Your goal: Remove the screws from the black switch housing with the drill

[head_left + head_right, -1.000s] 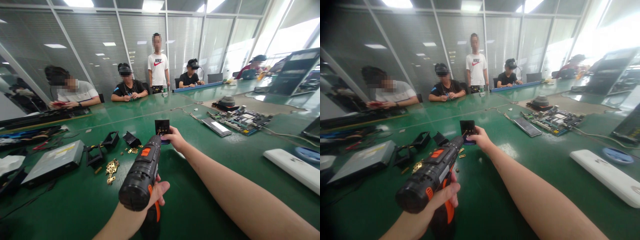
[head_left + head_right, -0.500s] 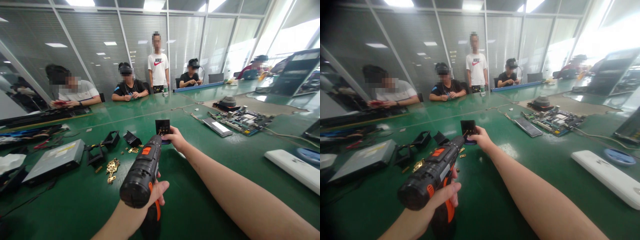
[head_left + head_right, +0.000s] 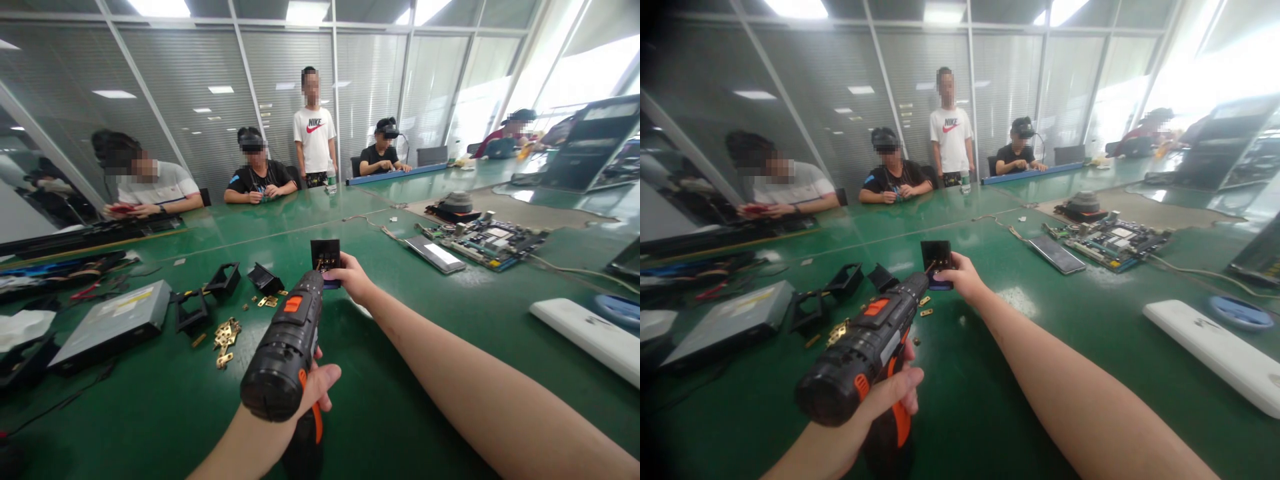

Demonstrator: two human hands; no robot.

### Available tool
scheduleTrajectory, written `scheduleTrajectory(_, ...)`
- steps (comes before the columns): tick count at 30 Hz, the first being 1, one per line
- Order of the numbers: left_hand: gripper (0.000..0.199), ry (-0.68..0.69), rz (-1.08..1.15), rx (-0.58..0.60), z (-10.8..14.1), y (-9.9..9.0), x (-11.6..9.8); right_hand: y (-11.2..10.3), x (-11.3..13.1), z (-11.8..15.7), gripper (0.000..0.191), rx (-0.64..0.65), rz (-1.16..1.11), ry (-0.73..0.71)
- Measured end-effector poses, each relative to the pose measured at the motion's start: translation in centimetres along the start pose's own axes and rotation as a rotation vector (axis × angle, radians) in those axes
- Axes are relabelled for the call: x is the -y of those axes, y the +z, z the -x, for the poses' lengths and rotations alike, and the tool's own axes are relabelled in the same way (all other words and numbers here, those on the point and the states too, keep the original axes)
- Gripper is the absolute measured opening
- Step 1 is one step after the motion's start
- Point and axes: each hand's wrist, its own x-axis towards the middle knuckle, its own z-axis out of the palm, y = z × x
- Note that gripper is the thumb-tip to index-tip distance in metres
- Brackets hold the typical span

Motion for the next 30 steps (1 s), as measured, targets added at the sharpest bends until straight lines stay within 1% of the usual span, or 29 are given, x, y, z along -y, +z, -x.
scheduleTrajectory(2,0.044,-0.009,-0.022,0.016,-0.2,-0.1,0.3,0.0,0.0,0.0,0.04,-0.01,0.007,0.011)
scheduleTrajectory(6,0.041,-0.011,0.039,-0.003,-0.4,0.0,0.5,0.0,0.0,0.0,0.041,-0.011,-0.009,0.01)
scheduleTrajectory(8,0.044,-0.023,0.052,-0.01,-0.5,0.1,0.6,0.0,0.1,0.0,0.041,-0.009,-0.017,0.006)
scheduleTrajectory(10,0.048,-0.021,0.04,0.012,-0.7,0.0,0.7,0.1,0.1,-0.1,0.041,-0.015,-0.023,0.007)
scheduleTrajectory(13,0.046,-0.002,0.041,0.022,-0.6,-0.1,0.6,0.1,0.2,-0.1,0.04,-0.019,-0.025,0.004)
scheduleTrajectory(15,0.043,-0.007,0.06,0.015,-0.4,-0.1,0.4,0.1,0.1,-0.1,0.038,-0.013,-0.02,0.002)
scheduleTrajectory(18,0.039,0.022,0.093,-0.009,-0.2,0.0,0.2,0.0,0.0,-0.1,0.038,-0.012,-0.012,-0.001)
scheduleTrajectory(22,0.059,0.008,0.126,-0.017,-0.8,0.1,0.9,-0.1,-0.3,-0.1,0.039,-0.024,0.014,-0.004)
scheduleTrajectory(26,0.062,-0.014,0.144,-0.022,-1.3,0.0,1.6,-0.1,-0.3,-0.1,0.038,-0.018,0.001,-0.007)
scheduleTrajectory(30,0.064,-0.009,0.137,-0.018,-1.2,0.1,1.6,0.0,-0.2,-0.1,0.038,-0.021,0.004,-0.013)
